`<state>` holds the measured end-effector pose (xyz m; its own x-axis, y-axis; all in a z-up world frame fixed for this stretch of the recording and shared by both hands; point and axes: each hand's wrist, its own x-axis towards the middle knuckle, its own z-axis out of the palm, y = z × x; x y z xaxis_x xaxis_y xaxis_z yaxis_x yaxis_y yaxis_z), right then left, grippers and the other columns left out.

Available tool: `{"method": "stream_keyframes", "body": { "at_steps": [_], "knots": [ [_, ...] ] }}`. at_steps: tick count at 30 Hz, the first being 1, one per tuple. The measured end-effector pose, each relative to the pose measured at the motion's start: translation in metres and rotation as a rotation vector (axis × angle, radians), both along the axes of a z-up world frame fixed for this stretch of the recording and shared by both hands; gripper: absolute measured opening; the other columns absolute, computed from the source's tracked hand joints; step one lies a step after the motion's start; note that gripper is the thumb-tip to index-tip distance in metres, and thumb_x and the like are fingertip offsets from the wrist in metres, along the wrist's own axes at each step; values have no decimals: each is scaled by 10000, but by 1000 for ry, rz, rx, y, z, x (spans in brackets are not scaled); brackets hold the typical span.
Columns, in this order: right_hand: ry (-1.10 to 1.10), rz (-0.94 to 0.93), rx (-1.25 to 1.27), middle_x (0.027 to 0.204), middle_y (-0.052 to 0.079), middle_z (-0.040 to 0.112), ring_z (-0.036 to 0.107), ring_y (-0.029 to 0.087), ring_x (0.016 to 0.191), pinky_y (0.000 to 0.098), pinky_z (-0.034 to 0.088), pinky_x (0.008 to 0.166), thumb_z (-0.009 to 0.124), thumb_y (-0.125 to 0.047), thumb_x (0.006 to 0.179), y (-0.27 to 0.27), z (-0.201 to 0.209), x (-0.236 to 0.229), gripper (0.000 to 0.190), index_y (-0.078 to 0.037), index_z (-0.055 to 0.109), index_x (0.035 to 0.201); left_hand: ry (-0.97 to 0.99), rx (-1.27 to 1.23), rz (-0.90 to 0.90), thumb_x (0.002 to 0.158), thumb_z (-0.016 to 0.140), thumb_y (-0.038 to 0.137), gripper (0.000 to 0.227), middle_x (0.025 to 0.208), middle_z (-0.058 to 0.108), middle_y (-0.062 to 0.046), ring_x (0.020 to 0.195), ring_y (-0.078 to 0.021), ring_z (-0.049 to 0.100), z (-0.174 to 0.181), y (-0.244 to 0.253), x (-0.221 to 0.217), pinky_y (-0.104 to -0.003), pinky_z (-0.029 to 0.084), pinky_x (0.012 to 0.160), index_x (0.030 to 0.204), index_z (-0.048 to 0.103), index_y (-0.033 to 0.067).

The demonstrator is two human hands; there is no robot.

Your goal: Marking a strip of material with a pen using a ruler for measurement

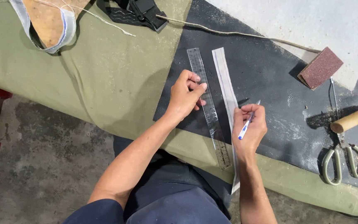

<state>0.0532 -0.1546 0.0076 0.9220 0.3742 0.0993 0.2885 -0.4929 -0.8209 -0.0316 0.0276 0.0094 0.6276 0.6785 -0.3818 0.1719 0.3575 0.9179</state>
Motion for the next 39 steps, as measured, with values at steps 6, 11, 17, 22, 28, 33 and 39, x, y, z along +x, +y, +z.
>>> {"method": "stream_keyframes", "body": {
  "at_steps": [6,11,17,22,28,33,39],
  "knots": [
    [-13,153,-51,958,178,693,710,263,889,333,571,769,779,-71,957,-14,9,-11,215,1,650,1114,-57,-60,45,1009,527,117,182,746,689,-169,593,-261,751,-9,-2,2,-293,660,485,1157,532,11],
    [17,221,-50,1012,200,693,705,260,930,326,571,805,798,-42,926,-27,11,-4,300,53,630,1156,-133,21,5,1068,405,156,279,827,524,-67,662,-173,698,27,11,-7,-293,673,579,1288,557,77],
    [168,236,119,963,221,699,677,224,839,323,574,739,541,-162,1087,-31,3,36,266,49,646,1210,74,688,-205,1061,536,191,311,917,620,-126,844,-287,695,39,28,-27,-424,595,713,1356,633,179],
    [204,343,180,965,269,624,624,240,827,333,575,681,309,-301,1171,-17,0,79,542,114,646,1265,194,814,-321,1002,671,216,250,798,618,-69,688,-220,674,4,22,-29,-357,563,601,1248,713,204],
    [513,189,384,891,120,609,571,144,739,236,470,625,416,-394,1122,-7,0,91,531,71,650,1226,141,1135,-420,1024,673,190,191,860,548,-41,645,-216,555,-10,27,-19,-362,502,482,1210,676,147],
    [501,234,308,886,88,649,581,122,679,195,485,647,469,-488,1081,-12,3,92,585,38,682,1221,210,1023,-516,1031,634,223,225,904,601,-36,682,-219,588,-3,33,-17,-378,496,543,1235,695,149],
    [526,227,289,917,63,610,563,124,675,185,448,620,487,-498,1066,-12,-2,96,561,3,692,1208,298,876,-575,1017,621,235,213,944,654,-49,723,-256,621,9,37,-9,-430,514,622,1208,691,173]
  ]
}}
